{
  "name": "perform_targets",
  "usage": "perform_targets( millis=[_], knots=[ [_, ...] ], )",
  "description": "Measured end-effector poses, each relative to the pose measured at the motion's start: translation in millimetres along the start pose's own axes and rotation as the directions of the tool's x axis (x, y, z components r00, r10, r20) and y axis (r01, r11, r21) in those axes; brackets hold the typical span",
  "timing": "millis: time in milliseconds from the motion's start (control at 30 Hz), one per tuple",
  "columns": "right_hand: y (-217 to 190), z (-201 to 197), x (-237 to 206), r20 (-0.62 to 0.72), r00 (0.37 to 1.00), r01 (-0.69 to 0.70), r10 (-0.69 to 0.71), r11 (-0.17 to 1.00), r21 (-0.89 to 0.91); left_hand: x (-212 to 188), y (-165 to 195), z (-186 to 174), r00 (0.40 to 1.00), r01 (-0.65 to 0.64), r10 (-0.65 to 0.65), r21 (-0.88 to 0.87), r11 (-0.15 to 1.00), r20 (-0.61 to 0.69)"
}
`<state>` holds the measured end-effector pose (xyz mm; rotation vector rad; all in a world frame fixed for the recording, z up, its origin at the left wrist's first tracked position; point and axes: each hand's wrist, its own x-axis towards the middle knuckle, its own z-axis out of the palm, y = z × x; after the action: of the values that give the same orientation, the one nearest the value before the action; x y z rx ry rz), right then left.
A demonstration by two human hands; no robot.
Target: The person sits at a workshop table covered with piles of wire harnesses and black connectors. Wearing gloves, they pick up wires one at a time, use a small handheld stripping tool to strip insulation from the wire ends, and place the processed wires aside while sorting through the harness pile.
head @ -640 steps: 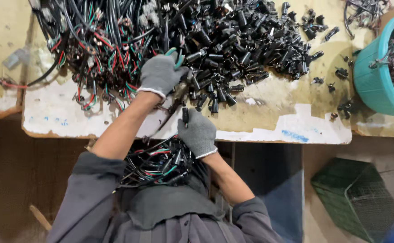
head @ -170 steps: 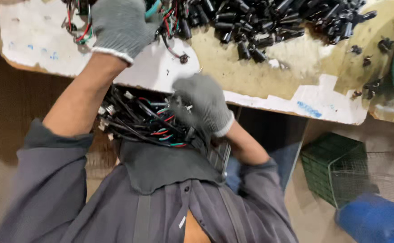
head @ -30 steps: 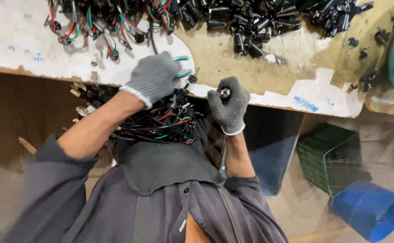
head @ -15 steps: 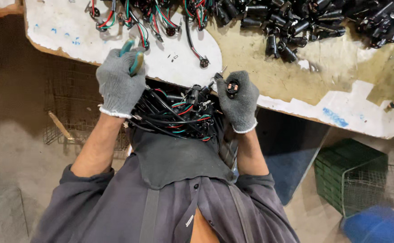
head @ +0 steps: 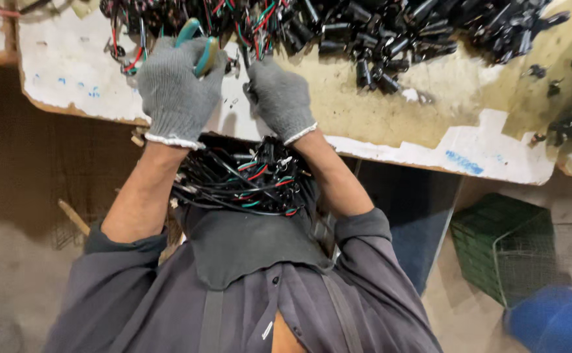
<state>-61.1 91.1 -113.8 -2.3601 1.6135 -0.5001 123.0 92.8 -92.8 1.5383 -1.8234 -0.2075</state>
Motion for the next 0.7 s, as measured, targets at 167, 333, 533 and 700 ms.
perform_targets(
  millis=[167, 333, 533, 700],
  knots=[
    [-8.7, -10.4, -3.2, 0.252, 0.962, -0.09, 0.102, 0.994, -0.056, 60.1, 19.4, 20.1, 0.997, -0.069, 0.06, 0.217, 0.974, 0.048],
    [-9.7, -30.7, -21.2, 0.029, 0.985, -0.168, 0.172, 0.982, -0.088, 98.0, 38.0, 43.6, 0.996, 0.046, -0.063, 0.216, 0.975, 0.07],
    [1.5, -20.0, -10.9, 0.068, 0.993, -0.087, 0.097, 0.987, -0.131, 100.6, 35.7, 22.2, 0.983, -0.12, 0.117, -0.01, 0.993, -0.143],
    [14.4, -39.8, -38.6, 0.092, 0.992, -0.084, 0.081, 0.996, 0.032, 74.2, 31.9, 1.2, 0.957, -0.238, 0.254, 0.12, 0.964, -0.14]
  ],
)
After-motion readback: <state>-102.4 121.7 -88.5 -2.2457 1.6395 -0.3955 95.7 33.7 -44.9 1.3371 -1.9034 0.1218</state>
